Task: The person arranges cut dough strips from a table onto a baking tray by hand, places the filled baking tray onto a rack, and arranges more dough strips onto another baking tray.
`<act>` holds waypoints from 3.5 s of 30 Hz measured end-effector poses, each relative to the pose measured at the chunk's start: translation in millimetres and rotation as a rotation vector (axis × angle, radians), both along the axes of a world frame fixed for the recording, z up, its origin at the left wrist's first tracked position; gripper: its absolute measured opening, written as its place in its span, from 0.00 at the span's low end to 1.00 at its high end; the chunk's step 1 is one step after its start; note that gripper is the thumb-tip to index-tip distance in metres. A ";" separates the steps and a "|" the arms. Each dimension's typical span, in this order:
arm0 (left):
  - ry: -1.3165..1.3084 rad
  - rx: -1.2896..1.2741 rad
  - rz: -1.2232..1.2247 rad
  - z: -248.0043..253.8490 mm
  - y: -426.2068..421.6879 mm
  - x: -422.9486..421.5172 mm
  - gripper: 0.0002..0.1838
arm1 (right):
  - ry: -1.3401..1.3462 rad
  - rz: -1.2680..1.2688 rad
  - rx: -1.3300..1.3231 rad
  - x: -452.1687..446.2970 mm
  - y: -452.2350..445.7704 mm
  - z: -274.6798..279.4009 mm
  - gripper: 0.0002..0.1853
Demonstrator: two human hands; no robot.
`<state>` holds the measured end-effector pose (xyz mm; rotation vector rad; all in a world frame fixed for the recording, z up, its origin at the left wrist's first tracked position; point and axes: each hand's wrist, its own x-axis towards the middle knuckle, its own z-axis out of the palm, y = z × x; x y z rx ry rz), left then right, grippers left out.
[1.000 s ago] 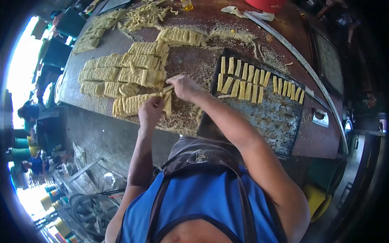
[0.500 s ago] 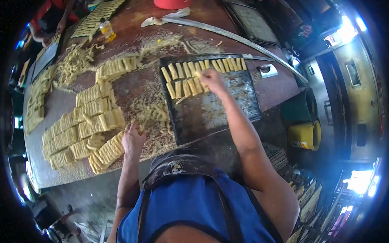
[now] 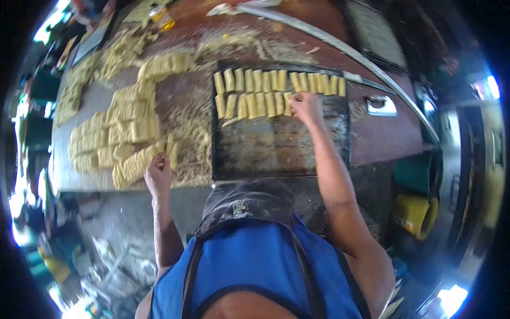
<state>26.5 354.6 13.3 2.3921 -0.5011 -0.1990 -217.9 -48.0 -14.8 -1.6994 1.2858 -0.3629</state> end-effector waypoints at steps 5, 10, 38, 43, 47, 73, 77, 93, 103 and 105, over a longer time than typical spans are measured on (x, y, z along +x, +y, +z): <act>-0.033 0.038 0.099 15.8 50.0 -10.7 0.16 | -0.007 0.171 -0.201 38.4 12.3 23.0 0.12; -0.193 0.109 -0.117 23.6 62.4 24.9 0.20 | 0.011 0.743 0.303 133.6 141.8 47.6 0.20; -0.033 0.411 -0.462 -10.8 -32.4 104.6 0.16 | -0.315 0.494 0.754 137.3 176.8 18.5 0.22; -0.012 0.354 -0.396 -22.7 -46.6 99.7 0.17 | -0.533 0.304 0.717 35.0 96.6 34.8 0.23; 0.045 0.115 -0.257 41.3 -110.7 28.8 0.17 | -0.260 0.077 0.281 -42.1 23.2 22.6 0.17; -0.340 -0.305 -0.971 -41.3 -328.7 -130.1 0.20 | 0.475 -0.027 -0.380 -67.0 -23.0 27.5 0.17; -0.260 -0.109 -1.089 -41.5 -315.9 -132.8 0.20 | 0.319 0.001 -0.413 -69.3 -25.3 15.7 0.16; -0.267 0.003 -0.979 -12.6 -329.3 -184.1 0.24 | -0.280 0.128 0.326 -104.6 -58.5 24.5 0.15; -0.163 0.018 -0.807 11.9 -360.1 -180.2 0.11 | -0.533 0.223 0.344 -122.6 -70.1 22.1 0.16; -0.217 -0.068 -0.713 8.6 -357.3 -158.4 0.09 | -0.239 0.121 0.180 -112.5 -68.6 26.0 0.15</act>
